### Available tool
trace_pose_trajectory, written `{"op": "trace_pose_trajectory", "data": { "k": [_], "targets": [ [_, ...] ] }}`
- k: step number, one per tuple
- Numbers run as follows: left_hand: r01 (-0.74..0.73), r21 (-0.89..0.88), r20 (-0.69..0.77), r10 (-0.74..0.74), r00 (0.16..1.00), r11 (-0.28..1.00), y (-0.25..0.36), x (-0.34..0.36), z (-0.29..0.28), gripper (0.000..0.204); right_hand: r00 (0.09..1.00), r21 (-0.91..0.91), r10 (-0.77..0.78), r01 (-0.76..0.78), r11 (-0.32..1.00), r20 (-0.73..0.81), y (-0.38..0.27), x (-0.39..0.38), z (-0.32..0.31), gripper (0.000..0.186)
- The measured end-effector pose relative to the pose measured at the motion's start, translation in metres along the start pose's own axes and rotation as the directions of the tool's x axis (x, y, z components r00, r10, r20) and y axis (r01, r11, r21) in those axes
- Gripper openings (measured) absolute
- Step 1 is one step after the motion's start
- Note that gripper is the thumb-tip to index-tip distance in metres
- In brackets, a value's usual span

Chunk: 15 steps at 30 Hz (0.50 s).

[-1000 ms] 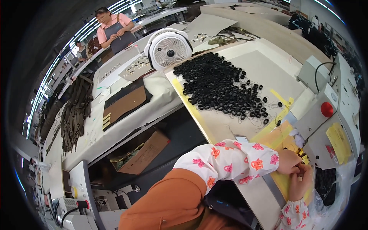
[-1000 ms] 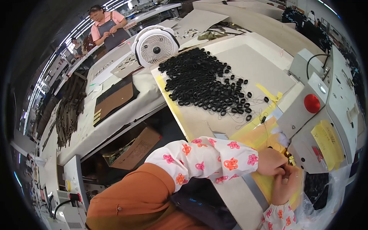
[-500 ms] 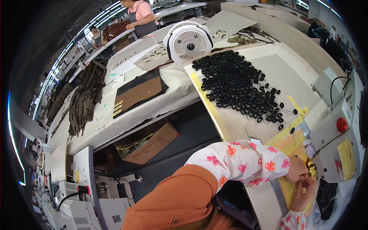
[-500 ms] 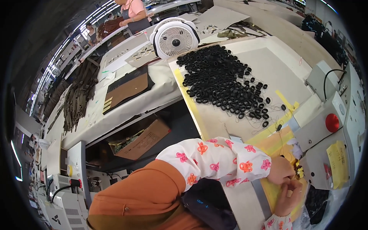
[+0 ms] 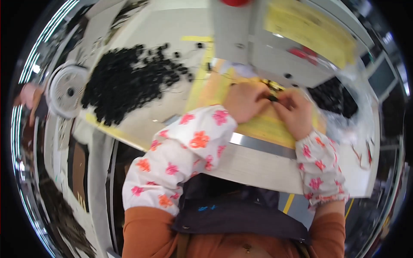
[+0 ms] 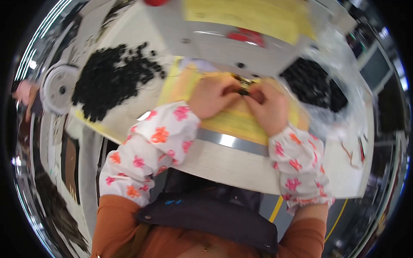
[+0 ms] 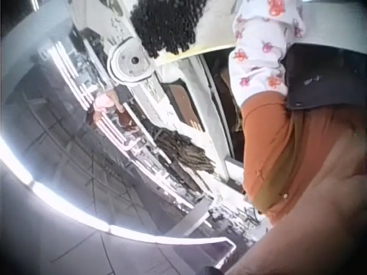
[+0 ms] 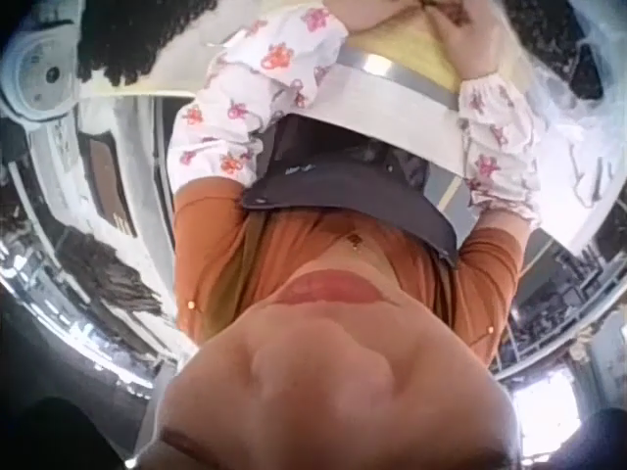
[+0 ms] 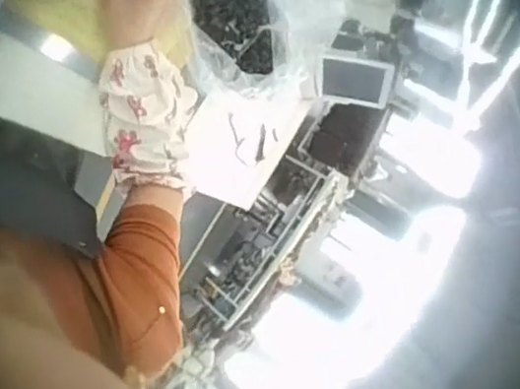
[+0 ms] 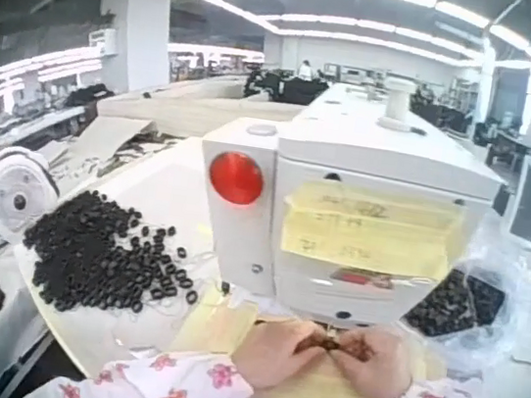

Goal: Attaching small black plastic components to material using a specialized industrial machine.

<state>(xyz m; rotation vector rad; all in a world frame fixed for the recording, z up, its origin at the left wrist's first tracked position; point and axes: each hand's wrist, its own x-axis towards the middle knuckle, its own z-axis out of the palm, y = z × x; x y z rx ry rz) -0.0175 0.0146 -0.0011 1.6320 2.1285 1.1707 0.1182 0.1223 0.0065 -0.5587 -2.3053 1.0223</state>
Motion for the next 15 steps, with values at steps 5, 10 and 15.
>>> {"op": "trace_pose_trajectory", "data": {
  "k": [5,10,15],
  "targets": [
    [0.018,-0.020,0.003,-0.018,1.000,1.000,0.013,0.010,0.007,0.019,0.998,0.079,0.020,-0.015,0.997,-0.067,0.005,0.000,-0.007,0.012],
    [0.124,0.009,-0.009,-0.124,0.992,0.992,0.013,0.010,0.012,0.021,0.995,0.054,-0.032,0.037,0.998,-0.100,0.009,-0.001,-0.007,0.009],
    [0.219,-0.013,-0.009,-0.219,0.976,0.976,0.012,0.012,0.011,0.024,0.995,-0.002,-0.055,0.055,0.998,-0.086,0.011,0.002,-0.005,0.010]
  ]
}}
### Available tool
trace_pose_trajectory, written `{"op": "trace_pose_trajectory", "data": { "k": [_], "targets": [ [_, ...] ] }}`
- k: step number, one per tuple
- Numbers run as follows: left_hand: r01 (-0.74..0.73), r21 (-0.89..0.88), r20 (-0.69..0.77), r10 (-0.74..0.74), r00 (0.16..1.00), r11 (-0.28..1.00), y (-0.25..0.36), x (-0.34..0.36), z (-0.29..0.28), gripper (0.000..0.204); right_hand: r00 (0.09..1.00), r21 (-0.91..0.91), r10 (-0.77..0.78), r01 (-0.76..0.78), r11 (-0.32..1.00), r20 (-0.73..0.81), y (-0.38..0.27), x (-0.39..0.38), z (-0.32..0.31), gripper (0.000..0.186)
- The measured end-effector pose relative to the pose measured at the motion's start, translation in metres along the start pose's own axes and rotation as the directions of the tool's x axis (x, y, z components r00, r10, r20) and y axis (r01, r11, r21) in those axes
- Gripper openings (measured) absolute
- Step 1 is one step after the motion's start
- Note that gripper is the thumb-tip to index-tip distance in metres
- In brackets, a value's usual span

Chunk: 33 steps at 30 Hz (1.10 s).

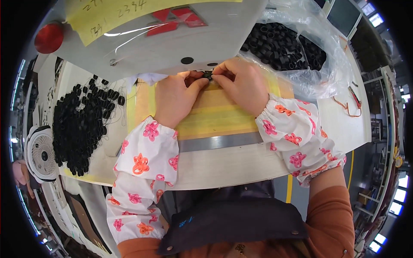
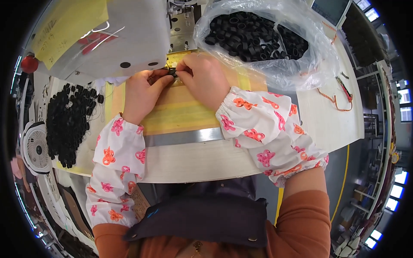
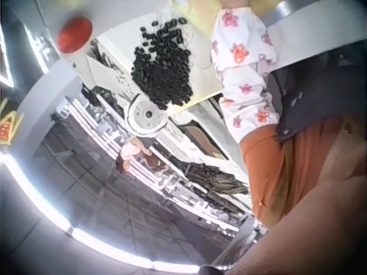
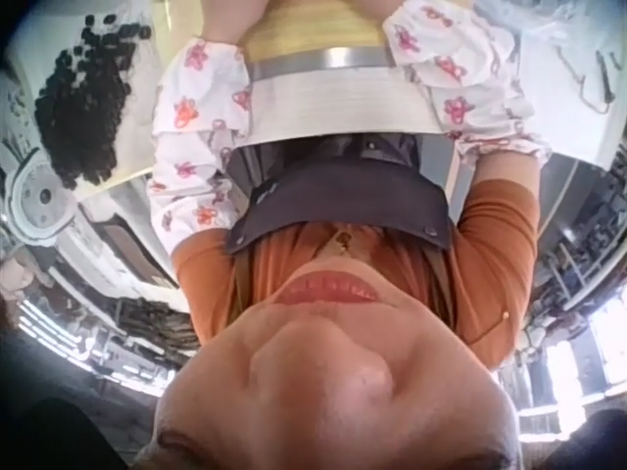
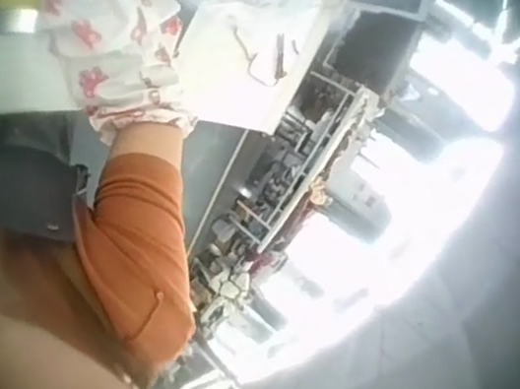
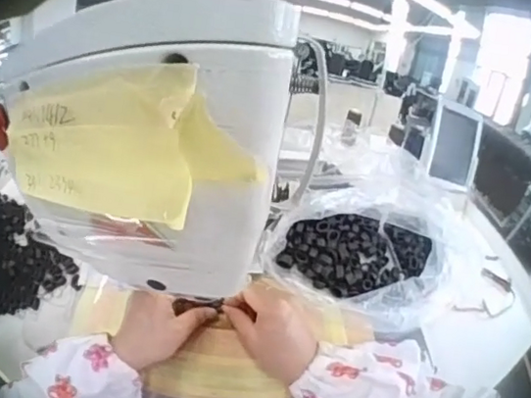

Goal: Attaching small black plastic components to material using a specialized industrial machine.

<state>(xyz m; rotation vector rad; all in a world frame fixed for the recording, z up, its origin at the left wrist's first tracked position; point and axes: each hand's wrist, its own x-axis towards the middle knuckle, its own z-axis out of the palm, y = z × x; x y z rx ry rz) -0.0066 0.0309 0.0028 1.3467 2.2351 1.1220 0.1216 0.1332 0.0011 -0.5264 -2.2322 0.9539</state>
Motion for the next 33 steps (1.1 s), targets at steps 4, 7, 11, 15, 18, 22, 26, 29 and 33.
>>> {"op": "trace_pose_trajectory", "data": {
  "k": [4,7,11,15,18,22,26,29,33],
  "targets": [
    [0.073,-0.067,0.015,-0.072,0.997,0.995,0.001,0.002,-0.002,0.026,1.000,-0.004,0.003,-0.003,1.000,-0.020,0.003,0.003,0.006,0.010],
    [0.093,-0.090,0.077,-0.087,0.993,0.992,0.002,0.006,-0.009,0.025,0.999,0.004,-0.010,0.010,1.000,-0.036,0.005,0.004,0.007,0.010],
    [0.083,-0.063,0.084,-0.078,0.993,0.995,-0.004,0.007,-0.007,0.025,0.997,0.012,-0.040,0.041,0.999,-0.070,0.001,0.004,0.008,0.007],
    [0.046,-0.046,0.077,-0.043,0.996,0.998,-0.009,0.006,-0.002,0.027,0.994,-0.005,-0.074,0.073,0.997,-0.086,0.001,0.001,0.005,0.005],
    [-0.004,0.006,0.052,0.004,0.999,1.000,-0.010,0.006,0.000,0.029,0.993,-0.013,-0.092,0.091,0.996,-0.077,0.001,0.002,0.004,0.005],
    [-0.087,0.056,0.012,0.087,0.996,0.995,-0.012,0.008,-0.001,0.029,0.995,-0.014,-0.072,0.072,0.997,-0.061,-0.002,0.005,0.001,0.007],
    [-0.024,0.130,0.024,0.021,0.999,0.991,-0.006,0.009,-0.005,0.027,0.997,-0.077,-0.066,0.064,0.995,-0.027,-0.003,0.011,0.000,0.010],
    [-0.115,0.081,0.024,0.114,0.993,0.990,-0.009,0.012,-0.005,0.026,1.000,-0.146,-0.030,0.031,0.989,0.010,-0.001,0.015,0.000,0.011],
    [-0.091,0.071,0.049,0.088,0.995,0.993,-0.011,0.011,-0.003,0.027,0.999,-0.145,0.000,0.006,0.989,0.037,-0.001,0.014,-0.001,0.011]
  ]
}}
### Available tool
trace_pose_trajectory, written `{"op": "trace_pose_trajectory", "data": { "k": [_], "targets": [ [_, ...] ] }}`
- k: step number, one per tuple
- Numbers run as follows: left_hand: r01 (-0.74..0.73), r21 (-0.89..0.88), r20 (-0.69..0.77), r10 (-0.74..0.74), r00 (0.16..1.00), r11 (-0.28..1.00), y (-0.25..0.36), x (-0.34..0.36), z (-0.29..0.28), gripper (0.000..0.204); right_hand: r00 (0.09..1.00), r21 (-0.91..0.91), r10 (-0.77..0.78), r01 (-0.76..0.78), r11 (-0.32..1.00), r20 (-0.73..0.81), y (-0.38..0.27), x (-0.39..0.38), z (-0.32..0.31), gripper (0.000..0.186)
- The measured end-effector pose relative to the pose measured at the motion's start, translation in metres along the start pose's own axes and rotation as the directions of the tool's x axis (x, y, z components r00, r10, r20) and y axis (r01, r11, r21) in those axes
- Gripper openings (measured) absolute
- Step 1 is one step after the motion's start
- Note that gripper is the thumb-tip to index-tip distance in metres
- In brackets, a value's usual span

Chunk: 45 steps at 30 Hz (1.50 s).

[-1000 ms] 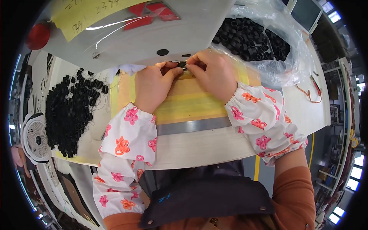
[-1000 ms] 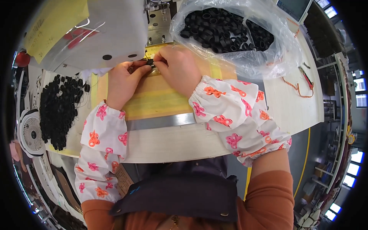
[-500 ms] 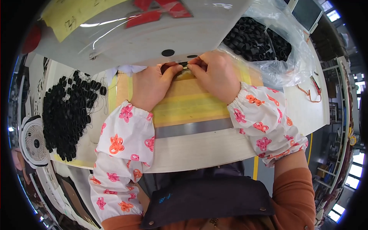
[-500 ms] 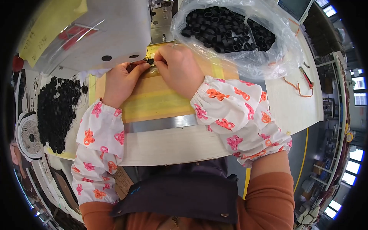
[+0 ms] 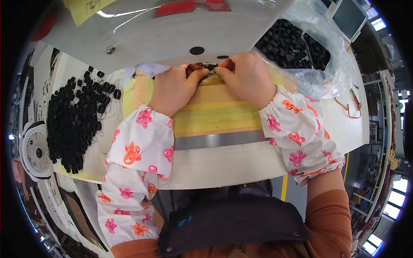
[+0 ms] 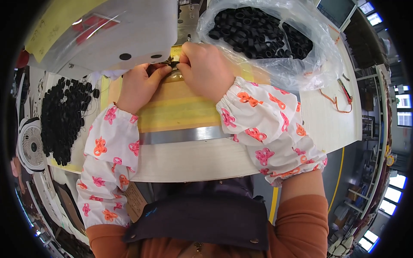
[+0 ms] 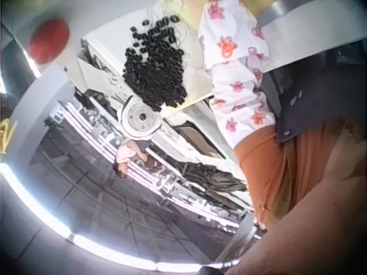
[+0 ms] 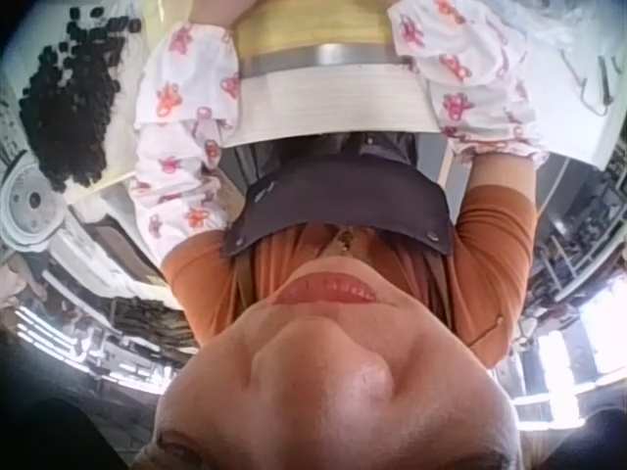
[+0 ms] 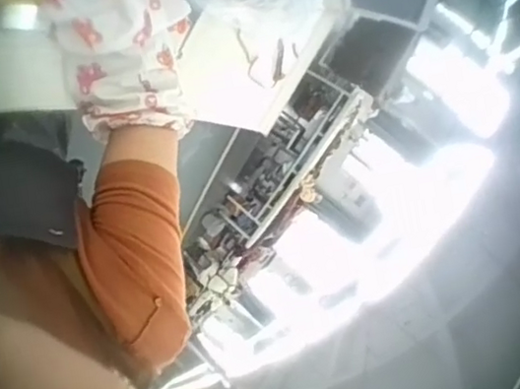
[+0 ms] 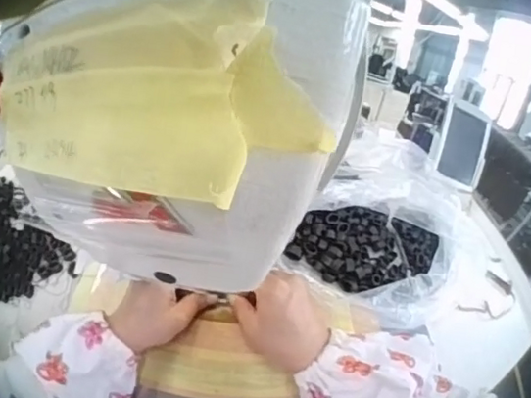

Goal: Attaching small black plastic components to material using a specialized industrial machine.

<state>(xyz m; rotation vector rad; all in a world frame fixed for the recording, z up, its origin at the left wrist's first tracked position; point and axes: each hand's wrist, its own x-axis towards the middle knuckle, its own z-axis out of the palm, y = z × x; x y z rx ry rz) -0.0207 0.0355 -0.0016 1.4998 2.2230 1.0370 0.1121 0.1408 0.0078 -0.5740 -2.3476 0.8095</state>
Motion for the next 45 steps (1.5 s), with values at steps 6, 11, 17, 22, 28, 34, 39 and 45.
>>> {"op": "trace_pose_trajectory", "data": {
  "k": [6,11,17,22,28,34,39,45],
  "targets": [
    [0.173,-0.067,0.051,-0.169,0.984,0.983,0.004,-0.004,-0.004,0.030,1.000,-0.034,0.014,-0.014,0.999,0.017,-0.001,0.001,0.004,0.011],
    [0.148,-0.016,0.054,-0.147,0.988,0.989,0.001,-0.006,-0.003,0.034,0.998,-0.002,0.047,-0.047,0.999,0.041,-0.001,-0.001,0.000,0.013],
    [0.147,-0.118,0.021,-0.145,0.989,0.982,-0.001,0.002,0.003,0.033,0.997,-0.018,0.068,-0.067,0.998,0.040,0.008,0.003,-0.005,0.016],
    [0.093,-0.017,-0.016,-0.093,0.996,0.996,0.007,0.005,-0.008,0.031,1.000,0.046,-0.007,0.007,0.999,0.011,0.003,0.009,-0.003,0.016],
    [-0.183,0.290,-0.224,0.252,0.941,0.939,-0.021,-0.011,0.005,0.023,0.996,-0.121,-0.073,0.079,0.990,0.049,0.000,-0.001,0.007,0.016],
    [-0.396,0.210,0.031,0.399,0.917,0.894,0.017,-0.041,0.012,0.010,0.874,0.306,0.300,-0.427,0.851,0.383,0.005,-0.010,-0.020,0.012],
    [-0.465,0.016,-0.036,0.465,0.885,0.885,0.010,-0.046,0.001,0.013,0.800,0.406,0.247,-0.511,0.757,0.547,0.000,-0.005,-0.011,0.011],
    [-0.320,0.050,-0.229,0.322,0.918,0.946,0.002,-0.023,0.001,0.015,0.900,0.434,0.215,-0.378,0.818,0.379,0.005,-0.009,-0.006,0.011]
  ]
}}
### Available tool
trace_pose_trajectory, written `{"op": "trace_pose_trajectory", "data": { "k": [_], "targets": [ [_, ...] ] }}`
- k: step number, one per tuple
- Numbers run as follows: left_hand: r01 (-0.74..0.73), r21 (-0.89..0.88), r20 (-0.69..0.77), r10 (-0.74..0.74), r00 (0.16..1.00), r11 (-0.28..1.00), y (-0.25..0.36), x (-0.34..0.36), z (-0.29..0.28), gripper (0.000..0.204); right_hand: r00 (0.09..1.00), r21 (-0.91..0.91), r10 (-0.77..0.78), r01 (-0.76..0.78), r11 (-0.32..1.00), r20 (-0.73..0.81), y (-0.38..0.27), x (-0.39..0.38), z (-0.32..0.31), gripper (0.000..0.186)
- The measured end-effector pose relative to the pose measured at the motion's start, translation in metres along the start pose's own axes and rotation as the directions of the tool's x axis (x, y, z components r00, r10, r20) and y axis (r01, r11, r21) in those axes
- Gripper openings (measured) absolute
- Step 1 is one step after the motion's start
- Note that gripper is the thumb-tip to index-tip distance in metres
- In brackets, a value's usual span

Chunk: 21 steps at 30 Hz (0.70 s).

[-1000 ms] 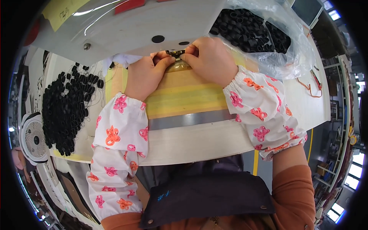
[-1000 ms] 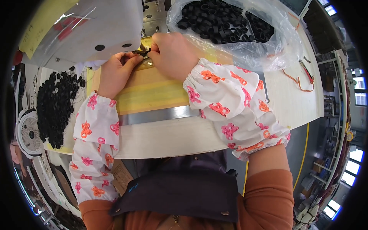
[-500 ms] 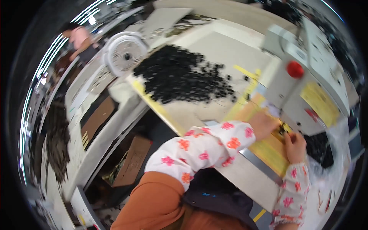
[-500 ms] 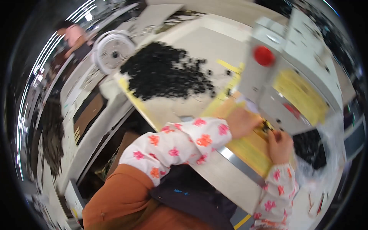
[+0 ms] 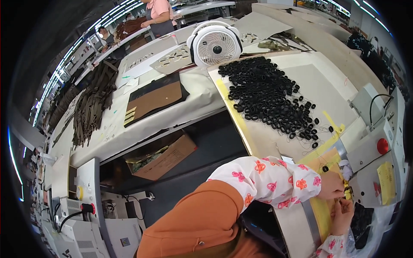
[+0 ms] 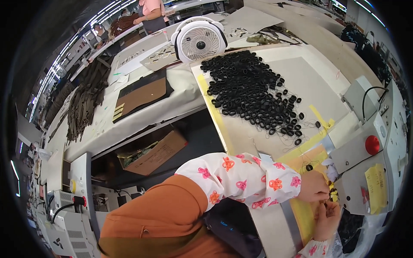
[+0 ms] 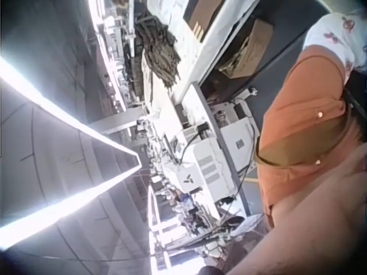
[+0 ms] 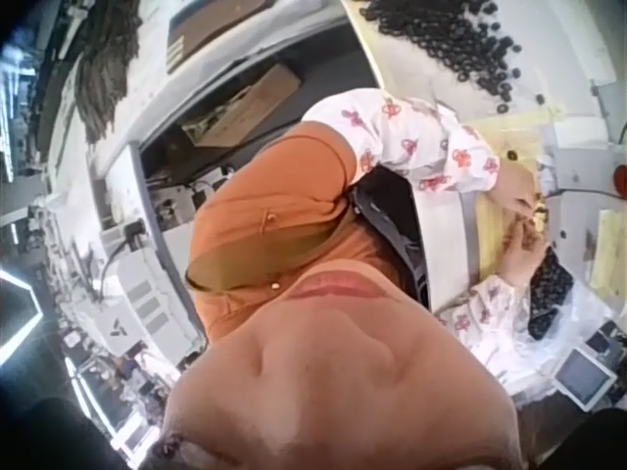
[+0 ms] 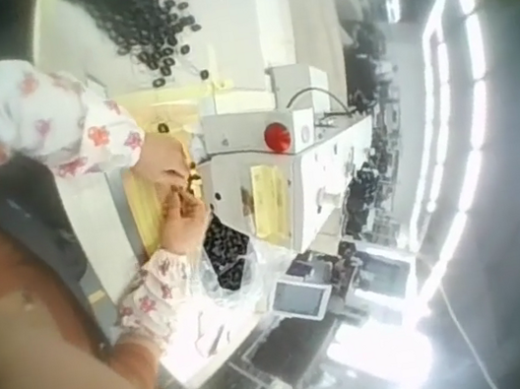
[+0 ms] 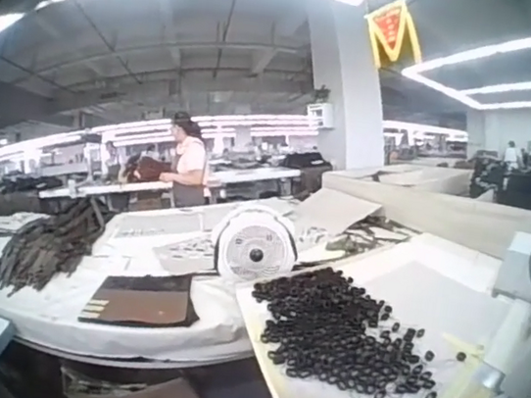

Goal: Attaching small black plastic components to material using a specialized industrial machine.

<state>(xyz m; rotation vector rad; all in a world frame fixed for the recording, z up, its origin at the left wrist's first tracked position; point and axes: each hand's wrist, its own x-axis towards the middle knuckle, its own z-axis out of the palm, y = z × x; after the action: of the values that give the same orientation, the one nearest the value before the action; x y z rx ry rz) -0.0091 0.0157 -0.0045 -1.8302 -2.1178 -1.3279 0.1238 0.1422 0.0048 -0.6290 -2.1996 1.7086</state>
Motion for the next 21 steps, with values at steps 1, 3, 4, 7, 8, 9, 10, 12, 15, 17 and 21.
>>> {"op": "trace_pose_trajectory", "data": {
  "k": [1,3,4,7,8,9,10,12,15,17,21],
  "targets": [
    [-0.012,-0.080,-0.098,0.005,0.995,0.997,-0.004,0.003,0.003,0.016,0.990,-0.187,-0.142,0.136,0.973,-0.017,0.002,-0.004,0.004,0.011],
    [-0.028,-0.158,-0.191,-0.003,0.982,0.987,-0.007,0.005,0.007,0.018,0.986,-0.360,-0.165,0.149,0.921,-0.014,-0.011,-0.020,0.022,0.011],
    [-0.056,-0.263,-0.145,0.017,0.989,0.963,-0.006,0.006,0.009,0.019,0.987,-0.363,-0.157,0.139,0.921,-0.023,-0.020,-0.029,0.029,0.011],
    [0.015,-0.261,0.075,0.005,0.997,0.965,-0.002,-0.003,0.001,0.021,0.936,-0.283,-0.084,0.187,0.941,0.341,-0.041,-0.048,0.042,0.011],
    [0.075,-0.161,0.257,-0.031,0.966,0.984,-0.002,-0.005,-0.001,0.022,0.935,-0.281,-0.080,0.183,0.942,0.344,-0.045,-0.048,0.038,0.011],
    [0.078,-0.162,0.257,-0.035,0.966,0.984,-0.003,-0.006,-0.002,0.022,0.937,-0.235,-0.036,0.124,0.964,0.348,-0.049,-0.045,0.031,0.012],
    [0.096,-0.068,0.203,-0.081,0.976,0.993,-0.006,-0.008,-0.003,0.019,0.935,-0.189,0.009,0.062,0.980,0.354,-0.050,-0.040,0.026,0.013],
    [0.103,0.011,0.156,-0.104,0.982,0.995,-0.004,-0.006,-0.001,0.017,0.952,-0.151,0.023,0.024,0.988,0.305,-0.038,-0.028,0.012,0.015],
    [0.105,-0.173,0.073,-0.093,0.993,0.979,0.003,0.006,0.009,0.015,0.993,-0.031,0.057,-0.054,0.998,0.099,-0.013,-0.020,-0.015,0.015],
    [0.022,-0.152,0.029,-0.017,0.999,0.988,-0.005,0.002,0.010,0.019,0.993,0.075,0.115,-0.117,0.990,0.032,-0.019,-0.012,-0.005,0.015],
    [0.239,-0.163,0.251,-0.194,0.948,0.957,-0.010,-0.002,-0.019,0.024,0.988,-0.144,0.102,-0.085,0.986,0.114,-0.029,0.008,0.013,0.015]
  ]
}}
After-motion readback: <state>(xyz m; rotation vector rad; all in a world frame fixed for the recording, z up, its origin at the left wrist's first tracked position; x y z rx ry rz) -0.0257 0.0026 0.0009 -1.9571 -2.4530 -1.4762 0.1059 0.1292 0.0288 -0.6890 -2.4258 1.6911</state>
